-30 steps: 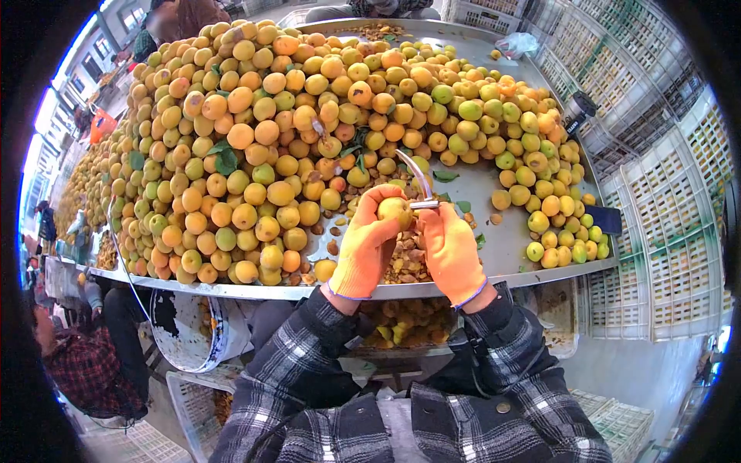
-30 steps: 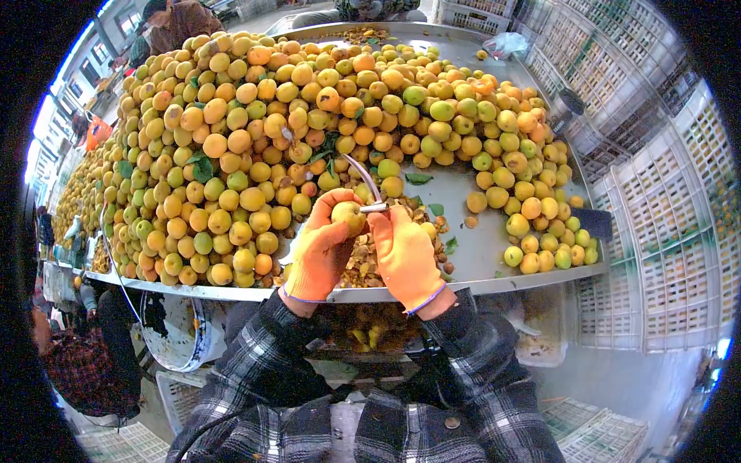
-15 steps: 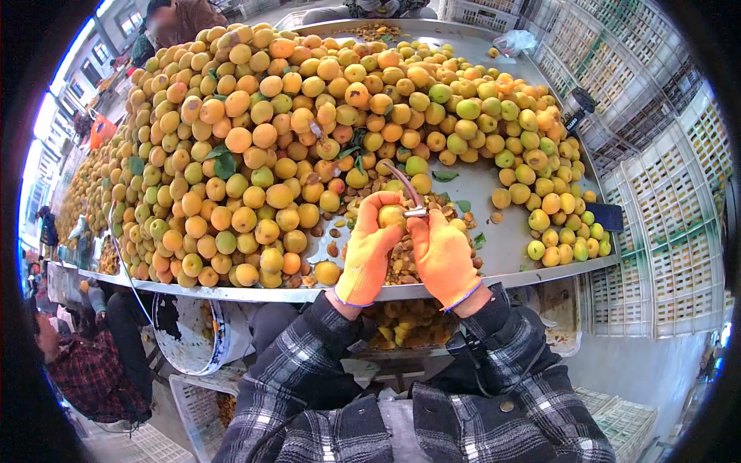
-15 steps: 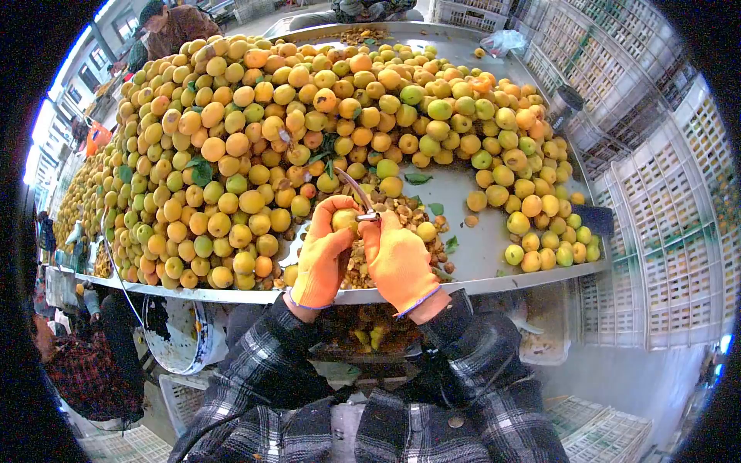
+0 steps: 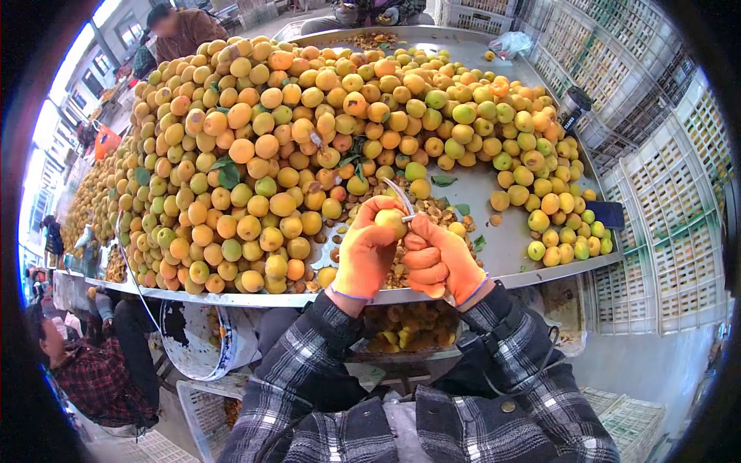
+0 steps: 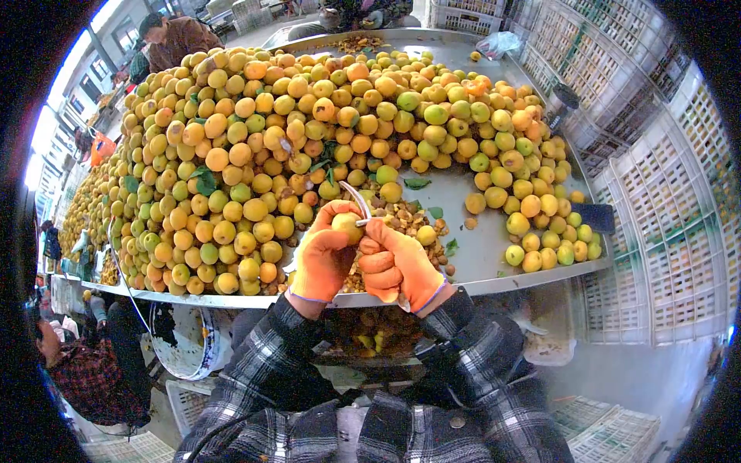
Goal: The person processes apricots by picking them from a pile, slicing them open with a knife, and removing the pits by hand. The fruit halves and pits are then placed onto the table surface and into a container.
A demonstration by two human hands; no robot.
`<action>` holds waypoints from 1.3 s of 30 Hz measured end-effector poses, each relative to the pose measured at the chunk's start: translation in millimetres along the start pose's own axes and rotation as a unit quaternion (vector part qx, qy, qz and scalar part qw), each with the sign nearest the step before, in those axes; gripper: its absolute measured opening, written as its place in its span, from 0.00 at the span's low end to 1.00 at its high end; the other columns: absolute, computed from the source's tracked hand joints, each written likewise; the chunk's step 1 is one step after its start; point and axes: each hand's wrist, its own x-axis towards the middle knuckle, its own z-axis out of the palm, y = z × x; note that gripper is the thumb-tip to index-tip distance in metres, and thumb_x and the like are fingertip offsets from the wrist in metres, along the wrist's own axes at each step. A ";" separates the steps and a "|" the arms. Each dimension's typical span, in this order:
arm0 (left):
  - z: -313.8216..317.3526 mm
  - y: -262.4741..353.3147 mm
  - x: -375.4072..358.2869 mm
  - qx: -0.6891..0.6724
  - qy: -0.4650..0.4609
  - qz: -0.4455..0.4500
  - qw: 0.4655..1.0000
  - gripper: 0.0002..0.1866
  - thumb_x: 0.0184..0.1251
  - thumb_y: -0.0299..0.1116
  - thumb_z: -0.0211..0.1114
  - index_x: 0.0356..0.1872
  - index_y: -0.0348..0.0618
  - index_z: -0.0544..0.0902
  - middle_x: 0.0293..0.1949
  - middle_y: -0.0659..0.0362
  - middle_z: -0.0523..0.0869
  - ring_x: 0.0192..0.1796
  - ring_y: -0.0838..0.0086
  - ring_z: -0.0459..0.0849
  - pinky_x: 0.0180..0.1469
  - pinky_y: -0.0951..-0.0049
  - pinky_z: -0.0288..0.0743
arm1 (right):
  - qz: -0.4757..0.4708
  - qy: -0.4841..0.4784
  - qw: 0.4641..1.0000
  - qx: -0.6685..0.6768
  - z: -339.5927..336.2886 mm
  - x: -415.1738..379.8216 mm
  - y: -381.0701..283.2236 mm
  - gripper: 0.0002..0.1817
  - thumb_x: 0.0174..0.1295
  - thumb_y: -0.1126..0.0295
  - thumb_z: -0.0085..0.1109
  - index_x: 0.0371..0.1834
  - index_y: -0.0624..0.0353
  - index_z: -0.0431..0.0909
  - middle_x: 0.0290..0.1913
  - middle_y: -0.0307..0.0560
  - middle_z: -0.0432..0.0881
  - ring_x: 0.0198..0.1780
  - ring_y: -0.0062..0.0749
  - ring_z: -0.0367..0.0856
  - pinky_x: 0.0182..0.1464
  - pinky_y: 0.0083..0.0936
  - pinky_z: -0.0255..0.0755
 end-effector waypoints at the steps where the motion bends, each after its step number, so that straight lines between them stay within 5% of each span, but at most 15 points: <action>1: -2.0 0.1 0.4 -0.066 -0.016 -0.016 0.998 0.24 0.56 0.18 0.51 0.57 0.42 0.73 0.50 0.55 0.79 0.53 0.68 0.79 0.61 0.72 0.71 | 0.041 -0.075 0.995 0.059 -2.1 0.2 1.4 0.24 0.77 0.43 0.44 0.27 0.47 0.63 0.14 0.23 0.53 0.09 0.14 0.48 0.10 0.22 0.45; 4: -2.0 -0.1 -0.3 -0.140 -0.043 -0.081 0.986 0.25 0.59 0.20 0.52 0.61 0.40 0.73 0.54 0.52 0.80 0.58 0.64 0.79 0.64 0.69 0.72 | 0.066 -0.166 0.982 0.063 12.5 -8.4 2.1 0.26 0.74 0.38 0.44 0.28 0.46 0.64 0.14 0.23 0.53 0.09 0.12 0.48 0.09 0.19 0.46; 8: -12.5 -3.2 7.5 -0.220 0.010 -0.054 0.974 0.24 0.63 0.21 0.52 0.62 0.34 0.73 0.57 0.48 0.79 0.62 0.58 0.78 0.69 0.63 0.72 | -0.057 -0.043 0.997 -0.034 17.8 -14.0 -5.1 0.27 0.73 0.36 0.43 0.31 0.48 0.66 0.16 0.25 0.55 0.12 0.14 0.54 0.10 0.18 0.52; 10: -10.4 -0.7 13.2 -0.222 0.023 -0.013 0.975 0.22 0.63 0.21 0.53 0.60 0.33 0.74 0.57 0.46 0.79 0.61 0.57 0.79 0.69 0.62 0.72 | -0.160 0.121 0.952 -0.231 19.6 -14.9 -5.4 0.28 0.74 0.36 0.42 0.33 0.50 0.68 0.18 0.27 0.57 0.14 0.14 0.57 0.13 0.18 0.57; 14: -20.1 -4.0 13.0 -0.234 -0.001 -0.026 0.972 0.23 0.59 0.19 0.54 0.59 0.35 0.75 0.57 0.45 0.79 0.61 0.53 0.79 0.70 0.58 0.72 | -0.207 0.101 0.913 -0.337 13.5 -15.8 12.9 0.23 0.78 0.45 0.41 0.35 0.52 0.68 0.20 0.28 0.61 0.16 0.14 0.57 0.16 0.18 0.59; 16: -22.7 -8.5 9.3 -0.126 -0.059 0.038 0.990 0.24 0.58 0.18 0.54 0.59 0.35 0.74 0.56 0.46 0.79 0.62 0.52 0.79 0.71 0.57 0.71 | -0.229 0.104 0.908 -0.334 13.5 -11.8 22.5 0.20 0.78 0.50 0.42 0.34 0.53 0.69 0.21 0.28 0.62 0.16 0.13 0.58 0.16 0.18 0.57; 19: -12.0 -5.1 8.1 -0.230 0.031 -0.032 0.972 0.25 0.58 0.19 0.54 0.60 0.36 0.73 0.56 0.47 0.79 0.62 0.53 0.78 0.70 0.57 0.71 | -0.292 0.169 0.806 -0.487 2.5 -1.3 30.6 0.16 0.78 0.57 0.47 0.39 0.57 0.73 0.22 0.30 0.68 0.22 0.15 0.64 0.22 0.18 0.59; 23: -9.6 -2.5 6.1 -0.217 0.033 -0.034 0.975 0.27 0.57 0.19 0.54 0.61 0.37 0.72 0.57 0.46 0.78 0.63 0.53 0.77 0.70 0.57 0.71 | -0.325 0.211 0.708 -0.591 -3.4 5.3 33.5 0.17 0.78 0.57 0.48 0.42 0.60 0.75 0.22 0.33 0.70 0.25 0.17 0.67 0.26 0.21 0.63; 25: -11.3 -1.2 5.7 -0.191 0.038 -0.037 0.980 0.27 0.57 0.19 0.54 0.62 0.37 0.71 0.56 0.46 0.78 0.62 0.52 0.78 0.69 0.57 0.71 | -0.316 0.238 0.689 -0.608 8.5 1.2 32.1 0.21 0.76 0.57 0.48 0.40 0.66 0.78 0.31 0.68 0.81 0.38 0.67 0.81 0.38 0.51 0.72; 35: -1.8 2.7 3.5 -0.105 0.027 -0.022 0.994 0.32 0.50 0.20 0.54 0.62 0.37 0.63 0.52 0.47 0.77 0.53 0.56 0.80 0.62 0.60 0.74 | -0.315 0.265 0.640 -0.649 14.3 0.9 37.9 0.20 0.75 0.57 0.49 0.40 0.67 0.78 0.32 0.69 0.82 0.39 0.68 0.81 0.40 0.54 0.73; 39: 2.3 12.3 7.7 0.124 -0.019 0.014 0.992 0.33 0.49 0.25 0.56 0.63 0.40 0.64 0.51 0.50 0.77 0.53 0.59 0.80 0.61 0.62 0.73 | -0.301 0.262 0.639 -0.657 15.3 -3.1 30.0 0.20 0.75 0.57 0.49 0.41 0.67 0.78 0.32 0.68 0.82 0.40 0.67 0.81 0.40 0.54 0.73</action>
